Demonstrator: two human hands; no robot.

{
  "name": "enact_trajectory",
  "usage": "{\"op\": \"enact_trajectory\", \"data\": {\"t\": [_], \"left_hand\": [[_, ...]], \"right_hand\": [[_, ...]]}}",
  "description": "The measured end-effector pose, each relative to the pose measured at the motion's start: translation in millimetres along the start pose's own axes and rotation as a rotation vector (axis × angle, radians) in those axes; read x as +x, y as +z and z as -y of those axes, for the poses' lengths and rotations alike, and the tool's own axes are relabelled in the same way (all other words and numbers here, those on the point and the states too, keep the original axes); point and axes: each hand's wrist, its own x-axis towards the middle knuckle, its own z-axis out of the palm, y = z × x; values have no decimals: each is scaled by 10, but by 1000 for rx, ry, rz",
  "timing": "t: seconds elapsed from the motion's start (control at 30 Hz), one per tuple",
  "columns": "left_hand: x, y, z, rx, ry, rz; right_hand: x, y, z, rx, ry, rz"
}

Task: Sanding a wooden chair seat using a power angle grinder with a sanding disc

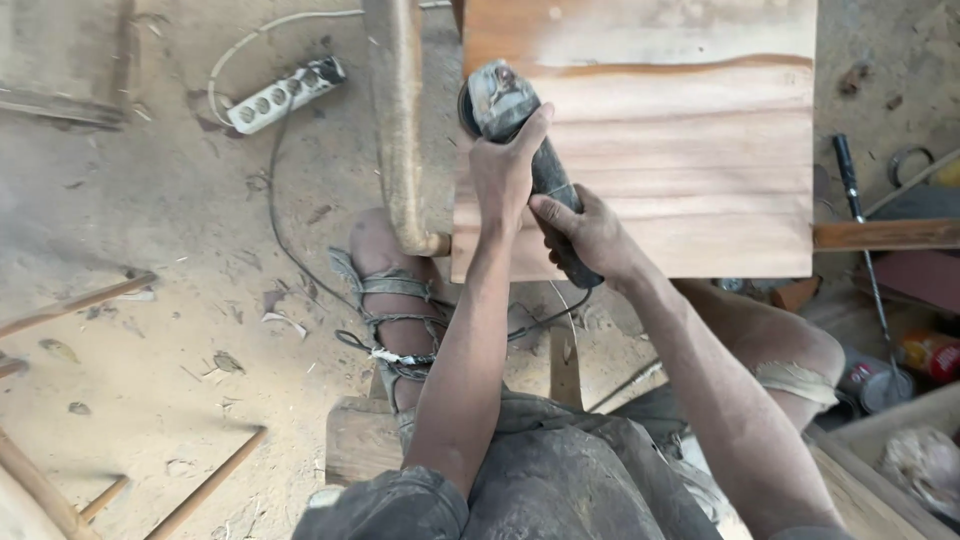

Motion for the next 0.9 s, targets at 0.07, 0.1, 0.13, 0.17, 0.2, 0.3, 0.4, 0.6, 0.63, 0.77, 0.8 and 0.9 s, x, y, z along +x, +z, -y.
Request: {"op": "enact_trajectory", "data": {"t": [0.07,0.1,0.13,0.17,0.2,0.3,0.4,0.6,0.63,0.77,0.8,0.9], "left_hand": [[203,174,248,-160,171,180],[183,321,259,-167,172,186],[154,473,268,-208,158,242],[110,628,292,-241,139,303],[79,773,293,-241,137,315],[-50,1211,338,-179,156,386],[-154,1559,414,-114,119,411],[-432,2018,250,94,105,521],[-455,2106,245,109,113,527],[-451,2438,329,91,123,586],[-432,2524,362,95,122,586],[-451,2779,473,150,190,655]], "right_hand": [[-67,-194,185,-58,26,125],[-103,-298,247,-63,23,118],[-146,-409,311,-35,71,72],[-205,-520,355,1,123,21],[-181,-679,325,4,123,10],[-216,-1103,278,-6,85,-41],[-335,-1355,336,0,120,-122],[-388,-1890,233,11,58,-227],[-395,-1959,232,14,66,-244],[-365,-2228,205,-15,66,-283],[-358,-2277,179,-12,68,-282],[-402,-2427,92,45,59,-315]]}}
